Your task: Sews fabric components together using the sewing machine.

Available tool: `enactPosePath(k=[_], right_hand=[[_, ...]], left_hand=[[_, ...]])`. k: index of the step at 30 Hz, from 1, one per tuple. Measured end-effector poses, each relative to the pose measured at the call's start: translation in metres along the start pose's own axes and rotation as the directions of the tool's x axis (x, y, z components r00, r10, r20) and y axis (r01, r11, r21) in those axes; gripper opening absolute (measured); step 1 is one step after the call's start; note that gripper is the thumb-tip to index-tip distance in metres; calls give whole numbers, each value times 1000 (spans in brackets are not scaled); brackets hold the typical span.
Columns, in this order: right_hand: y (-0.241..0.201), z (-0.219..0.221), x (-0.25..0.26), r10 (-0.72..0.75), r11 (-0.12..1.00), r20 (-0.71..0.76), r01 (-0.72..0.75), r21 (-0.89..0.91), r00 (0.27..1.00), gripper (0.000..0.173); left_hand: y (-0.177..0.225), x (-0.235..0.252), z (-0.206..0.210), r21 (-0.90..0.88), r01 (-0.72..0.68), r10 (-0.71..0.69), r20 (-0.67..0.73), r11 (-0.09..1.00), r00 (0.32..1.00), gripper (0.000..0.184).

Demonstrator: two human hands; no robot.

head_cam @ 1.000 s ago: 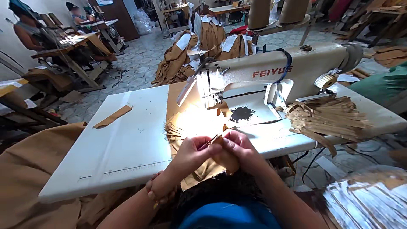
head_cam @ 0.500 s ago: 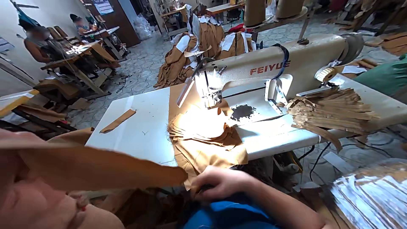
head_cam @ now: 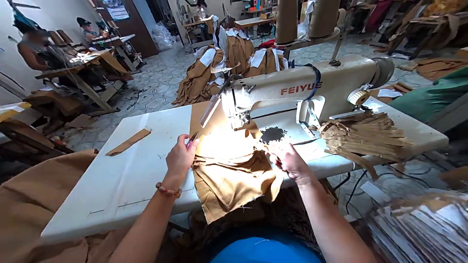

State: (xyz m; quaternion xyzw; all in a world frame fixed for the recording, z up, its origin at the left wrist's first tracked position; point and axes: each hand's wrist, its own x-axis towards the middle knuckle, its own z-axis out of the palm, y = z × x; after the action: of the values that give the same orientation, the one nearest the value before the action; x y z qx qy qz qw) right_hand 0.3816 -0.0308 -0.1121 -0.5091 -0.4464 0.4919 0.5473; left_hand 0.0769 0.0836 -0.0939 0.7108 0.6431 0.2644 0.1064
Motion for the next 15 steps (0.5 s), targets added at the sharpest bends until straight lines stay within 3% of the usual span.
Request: enactPosePath(k=[3,7,10,15], right_hand=[[-5,2,-2,4,1000,-19,-4,21,1000,30],[-11,7,-5,-9,1000,-20,9,28,1000,33],[-14,10,-8,-22,999,0,22,37,1000,33],[-20,11,-16,-15,1000,23,14,12,1000,31]], left_hand=[[27,-26,-6,88,-306,315,-120,948,941,34],[67,-59,-4,215,-682,713,-136,699,688,20],[93,-71,6,270,-762,805,-100,588,585,17],[106,-67,23,250,-781,814,-56,572,578,24]])
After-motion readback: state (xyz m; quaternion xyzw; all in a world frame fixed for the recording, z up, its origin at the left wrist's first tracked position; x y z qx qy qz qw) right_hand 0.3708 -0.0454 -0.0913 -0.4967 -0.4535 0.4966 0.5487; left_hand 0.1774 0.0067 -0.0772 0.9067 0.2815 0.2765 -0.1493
